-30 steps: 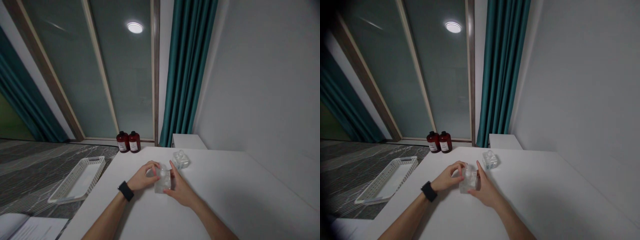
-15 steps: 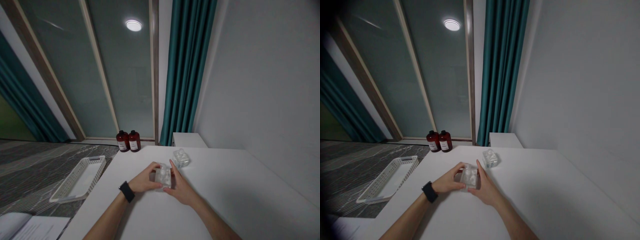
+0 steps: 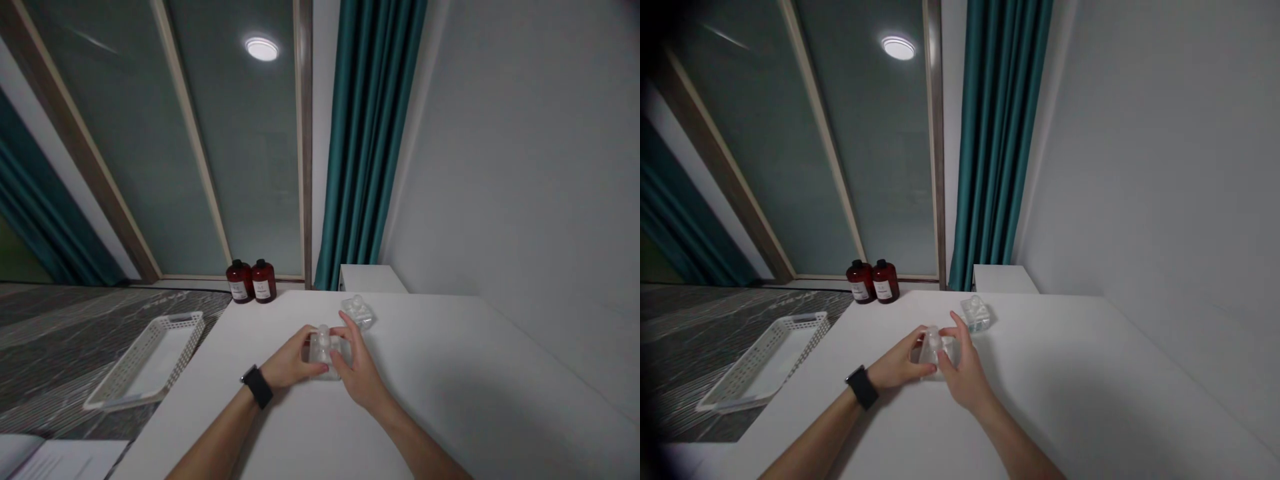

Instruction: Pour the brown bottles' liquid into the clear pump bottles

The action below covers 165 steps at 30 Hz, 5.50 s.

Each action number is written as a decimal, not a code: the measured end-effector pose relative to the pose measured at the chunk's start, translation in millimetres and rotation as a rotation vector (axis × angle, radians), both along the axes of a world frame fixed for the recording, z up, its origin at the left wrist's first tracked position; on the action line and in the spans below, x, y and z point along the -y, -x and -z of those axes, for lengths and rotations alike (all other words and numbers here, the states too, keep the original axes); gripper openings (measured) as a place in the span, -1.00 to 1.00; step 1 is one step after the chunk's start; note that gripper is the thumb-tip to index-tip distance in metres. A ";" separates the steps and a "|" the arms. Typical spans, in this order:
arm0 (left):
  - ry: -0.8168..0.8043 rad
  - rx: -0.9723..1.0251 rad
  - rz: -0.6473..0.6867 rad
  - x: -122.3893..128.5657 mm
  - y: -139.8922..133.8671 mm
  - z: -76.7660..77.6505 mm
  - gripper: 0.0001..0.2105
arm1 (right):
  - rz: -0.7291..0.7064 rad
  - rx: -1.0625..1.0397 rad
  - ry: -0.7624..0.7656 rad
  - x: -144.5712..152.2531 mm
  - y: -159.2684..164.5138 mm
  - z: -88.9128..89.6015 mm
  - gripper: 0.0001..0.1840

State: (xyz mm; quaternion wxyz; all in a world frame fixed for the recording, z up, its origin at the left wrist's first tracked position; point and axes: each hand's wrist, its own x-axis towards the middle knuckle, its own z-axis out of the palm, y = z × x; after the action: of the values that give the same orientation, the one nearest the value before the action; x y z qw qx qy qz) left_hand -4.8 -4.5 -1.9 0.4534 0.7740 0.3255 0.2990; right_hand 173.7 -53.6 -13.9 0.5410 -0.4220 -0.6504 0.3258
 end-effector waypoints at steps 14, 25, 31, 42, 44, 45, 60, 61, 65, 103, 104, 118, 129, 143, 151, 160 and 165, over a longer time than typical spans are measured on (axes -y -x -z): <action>0.036 0.010 0.034 5.9 -11.2 -1.0 -0.53 | 0.065 -0.109 -0.013 -3.5 -1.4 -3.1 -0.51; 0.051 -0.013 0.014 8.6 -10.7 -2.1 -0.51 | 0.205 -0.113 -0.086 -2.3 -8.7 -3.3 -0.46; 0.058 0.007 0.037 8.6 -10.7 -1.4 -0.50 | 0.271 -0.101 -0.128 -2.9 -10.3 -2.3 -0.56; 0.052 -0.001 0.018 7.5 -9.7 0.2 -0.51 | 0.352 -0.175 -0.114 -4.4 -15.6 -10.1 -0.53; 0.052 0.009 0.021 7.8 -9.3 0.2 -0.50 | 0.364 -0.204 -0.101 -5.9 -17.4 -10.4 -0.50; 0.051 0.011 0.023 7.9 -9.1 0.2 -0.50 | 0.363 -0.217 -0.089 -6.4 -17.9 -10.7 -0.49; 0.033 0.002 0.026 7.7 -8.6 1.8 -0.52 | 0.329 -0.309 -0.011 -11.6 -19.9 -9.9 -0.49; 0.031 -0.002 0.023 7.8 -8.7 1.5 -0.52 | 0.326 -0.310 -0.014 -11.7 -19.7 -9.2 -0.49; 0.042 -0.005 0.028 8.3 -9.4 -0.3 -0.51 | 0.299 -0.297 -0.018 -11.9 -19.2 -7.1 -0.51; -0.043 -0.106 -0.102 13.6 -15.6 -2.6 -0.55 | 0.277 -0.283 -0.011 -17.9 -27.7 0.4 -0.47; -0.047 -0.105 -0.097 13.1 -15.5 -1.3 -0.55 | 0.281 -0.286 -0.014 -17.3 -27.3 0.4 -0.47; -0.064 -0.101 -0.082 12.5 -14.2 -0.2 -0.54 | 0.286 -0.352 0.020 -18.1 -21.8 2.0 -0.52; -0.044 -0.093 -0.081 14.9 -15.0 -6.3 -0.57 | 0.244 -0.616 0.185 -23.9 -39.5 -17.2 -0.56; -0.072 -0.118 -0.073 13.2 -12.8 -1.2 -0.57 | 0.199 -0.632 0.189 -25.4 -46.8 -17.7 -0.54; -0.084 -0.124 -0.062 10.4 -11.6 3.6 -0.55 | 0.224 -0.329 0.072 -19.7 -42.6 -17.3 -0.56; -0.083 -0.133 -0.075 11.0 -12.3 2.5 -0.55 | 0.200 -0.292 0.029 -18.6 -39.2 -19.3 -0.57; -0.086 -0.122 -0.072 11.3 -12.2 2.1 -0.56 | 0.254 -0.316 0.073 -18.7 -40.8 -21.8 -0.57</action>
State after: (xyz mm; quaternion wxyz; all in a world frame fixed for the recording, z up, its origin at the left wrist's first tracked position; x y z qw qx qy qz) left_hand 7.4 -15.8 -4.0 0.3881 0.7972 0.3671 0.2813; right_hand 214.5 -34.9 7.8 0.6575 -0.4636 -0.4867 0.3405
